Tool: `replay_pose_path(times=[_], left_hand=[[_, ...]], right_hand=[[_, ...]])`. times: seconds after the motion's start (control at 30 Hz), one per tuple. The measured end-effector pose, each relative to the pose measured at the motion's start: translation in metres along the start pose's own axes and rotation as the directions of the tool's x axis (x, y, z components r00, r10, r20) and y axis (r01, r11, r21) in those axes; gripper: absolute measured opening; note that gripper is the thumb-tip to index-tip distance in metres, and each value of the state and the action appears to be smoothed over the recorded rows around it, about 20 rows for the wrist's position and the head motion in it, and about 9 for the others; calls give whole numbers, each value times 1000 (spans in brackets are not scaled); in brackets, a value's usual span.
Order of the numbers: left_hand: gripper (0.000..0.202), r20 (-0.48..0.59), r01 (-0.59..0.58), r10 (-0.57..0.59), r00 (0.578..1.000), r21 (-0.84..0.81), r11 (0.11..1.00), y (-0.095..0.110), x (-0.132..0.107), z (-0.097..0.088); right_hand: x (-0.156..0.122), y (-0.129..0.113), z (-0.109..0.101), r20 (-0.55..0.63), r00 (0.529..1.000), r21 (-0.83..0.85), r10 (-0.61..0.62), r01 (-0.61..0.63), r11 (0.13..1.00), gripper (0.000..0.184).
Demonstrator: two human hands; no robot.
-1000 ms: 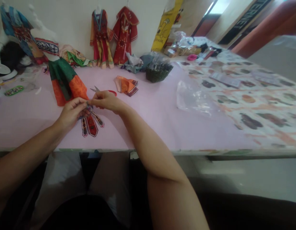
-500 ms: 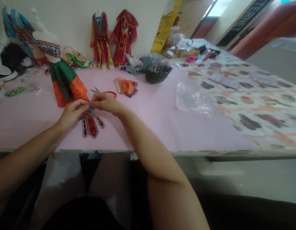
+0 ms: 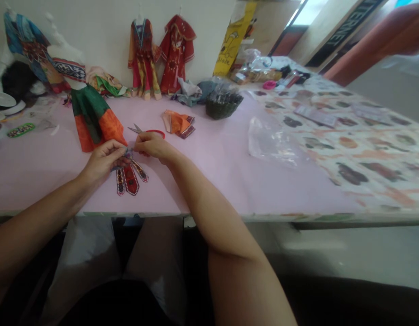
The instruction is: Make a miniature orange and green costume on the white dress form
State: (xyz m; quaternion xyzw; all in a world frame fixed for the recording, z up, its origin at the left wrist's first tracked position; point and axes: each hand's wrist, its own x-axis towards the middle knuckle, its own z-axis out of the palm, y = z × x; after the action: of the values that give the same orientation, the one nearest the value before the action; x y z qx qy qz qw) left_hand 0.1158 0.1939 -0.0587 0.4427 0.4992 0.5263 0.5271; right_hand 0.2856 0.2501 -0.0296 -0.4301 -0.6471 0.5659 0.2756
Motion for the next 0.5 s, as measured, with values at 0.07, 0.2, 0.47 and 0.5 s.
replay_pose_path(times=[0.07,0.2,0.47,0.5], left_hand=[[15,0,-6,6,1000,-3,1000,0,0,0],[16,1,-16,16,1000,4,1000,-1,0,-1],[18,-10,-45,45,999,-8,999,-2,0,-1],[18,-15,-54,53,998,-15,998,-2,0,-1]], right_hand=[[0,1,-2,-2,1000,-5,-11,11,1000,28],[-1,1,-5,5,1000,-21,-28,28,999,30],[-1,0,-17,-32,999,-113,-12,9,994,30],[-1,2,-21,-57,998,-132,-8,1,991,30]])
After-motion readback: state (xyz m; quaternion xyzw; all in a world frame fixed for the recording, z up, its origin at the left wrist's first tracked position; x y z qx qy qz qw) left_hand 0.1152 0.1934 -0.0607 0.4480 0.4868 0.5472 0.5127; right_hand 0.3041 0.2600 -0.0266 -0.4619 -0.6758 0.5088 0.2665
